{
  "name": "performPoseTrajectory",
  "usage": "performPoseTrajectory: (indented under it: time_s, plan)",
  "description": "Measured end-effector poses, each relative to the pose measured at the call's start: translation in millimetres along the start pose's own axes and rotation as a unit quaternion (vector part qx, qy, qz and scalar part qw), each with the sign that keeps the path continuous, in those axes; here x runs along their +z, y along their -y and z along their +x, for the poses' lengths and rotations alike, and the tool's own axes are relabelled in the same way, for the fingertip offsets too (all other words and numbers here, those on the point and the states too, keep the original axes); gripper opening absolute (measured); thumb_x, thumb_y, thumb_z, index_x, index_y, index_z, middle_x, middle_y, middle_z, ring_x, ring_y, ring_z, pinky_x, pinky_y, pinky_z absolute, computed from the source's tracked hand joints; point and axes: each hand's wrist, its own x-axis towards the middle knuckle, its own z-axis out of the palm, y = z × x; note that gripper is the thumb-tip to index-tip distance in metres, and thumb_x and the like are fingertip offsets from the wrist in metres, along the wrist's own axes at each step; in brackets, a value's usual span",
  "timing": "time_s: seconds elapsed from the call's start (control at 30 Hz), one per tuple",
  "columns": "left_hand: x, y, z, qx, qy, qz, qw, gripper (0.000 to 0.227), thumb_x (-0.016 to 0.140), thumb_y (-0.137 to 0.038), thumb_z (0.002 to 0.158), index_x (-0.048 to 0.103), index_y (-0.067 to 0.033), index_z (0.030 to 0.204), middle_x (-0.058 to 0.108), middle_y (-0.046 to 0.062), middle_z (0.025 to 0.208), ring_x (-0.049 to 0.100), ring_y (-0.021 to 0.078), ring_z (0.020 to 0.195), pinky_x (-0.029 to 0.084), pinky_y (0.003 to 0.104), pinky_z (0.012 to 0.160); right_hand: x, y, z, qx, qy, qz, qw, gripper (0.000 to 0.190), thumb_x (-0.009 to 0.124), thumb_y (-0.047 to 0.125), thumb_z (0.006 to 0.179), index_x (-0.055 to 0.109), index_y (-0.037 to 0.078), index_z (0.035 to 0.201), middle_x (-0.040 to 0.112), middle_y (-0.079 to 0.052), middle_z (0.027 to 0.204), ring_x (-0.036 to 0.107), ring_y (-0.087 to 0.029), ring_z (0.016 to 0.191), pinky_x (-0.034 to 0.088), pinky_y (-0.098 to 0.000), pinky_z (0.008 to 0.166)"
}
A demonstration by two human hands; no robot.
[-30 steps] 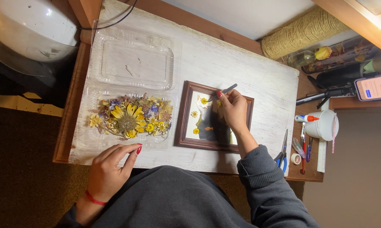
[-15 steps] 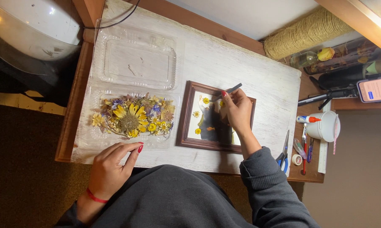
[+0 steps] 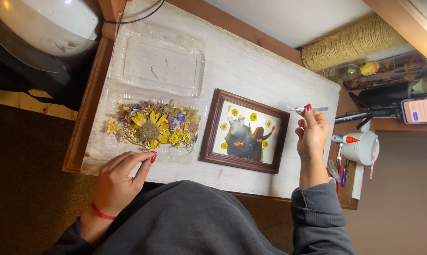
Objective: Arranging and gluing dried flowers onto a framed photograph to create pressed flower art.
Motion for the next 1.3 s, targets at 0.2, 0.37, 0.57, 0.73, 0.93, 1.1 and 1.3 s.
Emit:
performPoseTrajectory:
  time_s: [0.2, 0.37, 0.57, 0.73, 0.93, 1.1, 1.3]
  plan:
    - [3, -2, 4, 0.009, 0.014, -0.002, 1.0, 0.016, 0.072, -0.008, 0.088, 0.074, -0.0056, 0.104, 0.077, 0.009, 0.096, 0.075, 0.0252, 0.086, 0.057, 0.035, 0.074, -1, -6, -4, -0.003, 0.014, -0.011, 1.0, 0.016, 0.072, 0.021, 0.1, 0.06, 0.012, 0.094, 0.067, 0.001, 0.085, 0.05, -0.003, 0.062, 0.037, -0.019, 0.048]
    - [2, -3, 3, 0.007, 0.016, -0.005, 1.0, 0.016, 0.073, -0.008, 0.088, 0.074, -0.0055, 0.103, 0.077, 0.009, 0.095, 0.075, 0.0251, 0.085, 0.057, 0.035, 0.074, 3, 2, -10, 0.001, 0.008, -0.028, 1.0, 0.016, 0.073, 0.019, 0.099, 0.06, 0.012, 0.095, 0.063, 0.004, 0.081, 0.049, -0.003, 0.062, 0.037, -0.0189, 0.049]
    - [2, -3, 1, 0.017, 0.008, 0.0, 1.0, 0.013, 0.073, -0.008, 0.087, 0.073, -0.0056, 0.1, 0.076, 0.008, 0.093, 0.074, 0.0252, 0.085, 0.057, 0.035, 0.073, 6, 6, -12, -0.004, 0.021, -0.032, 0.999, 0.012, 0.07, 0.016, 0.101, 0.06, 0.011, 0.096, 0.061, 0.005, 0.078, 0.047, -0.002, 0.062, 0.035, -0.0187, 0.049]
    - [1, -1, 0, 0.011, -0.002, 0.004, 1.0, 0.012, 0.074, -0.008, 0.087, 0.073, -0.0059, 0.099, 0.076, 0.008, 0.092, 0.074, 0.0256, 0.085, 0.057, 0.036, 0.073, 14, -1, -14, -0.02, 0.063, -0.022, 0.998, 0.011, 0.069, 0.013, 0.102, 0.06, 0.01, 0.096, 0.06, 0.005, 0.078, 0.043, -0.002, 0.06, 0.033, -0.0186, 0.049]
    - [-14, 8, -3, 0.02, -0.007, 0.091, 0.996, 0.008, 0.074, -0.009, 0.088, 0.074, -0.0078, 0.096, 0.076, 0.006, 0.088, 0.072, 0.025, 0.08, 0.055, 0.038, 0.07, 64, -2, -44, -0.023, 0.155, -0.001, 0.988, 0.01, 0.068, 0.011, 0.104, 0.06, 0.008, 0.099, 0.059, 0.005, 0.077, 0.042, -0.002, 0.058, 0.03, -0.0188, 0.049]
    - [-22, 15, -7, 0.03, -0.039, 0.092, 0.995, 0.009, 0.073, -0.008, 0.09, 0.072, -0.0083, 0.099, 0.074, 0.007, 0.09, 0.071, 0.0263, 0.083, 0.055, 0.038, 0.071, 126, 1, -86, -0.017, 0.243, -0.044, 0.969, 0.005, 0.065, 0.008, 0.101, 0.064, 0.006, 0.106, 0.061, 0.004, 0.079, 0.041, -0.002, 0.057, 0.029, -0.0199, 0.046]
    - [-27, 17, -12, 0.035, -0.047, 0.105, 0.993, 0.009, 0.073, -0.008, 0.089, 0.071, -0.0083, 0.098, 0.069, 0.007, 0.08, 0.068, 0.0276, 0.075, 0.052, 0.041, 0.067, 182, 3, -124, -0.089, 0.33, -0.191, 0.92, 0.009, 0.065, 0.008, 0.099, 0.065, 0.002, 0.106, 0.069, 0.0, 0.087, 0.048, -0.004, 0.061, 0.037, -0.0214, 0.05]
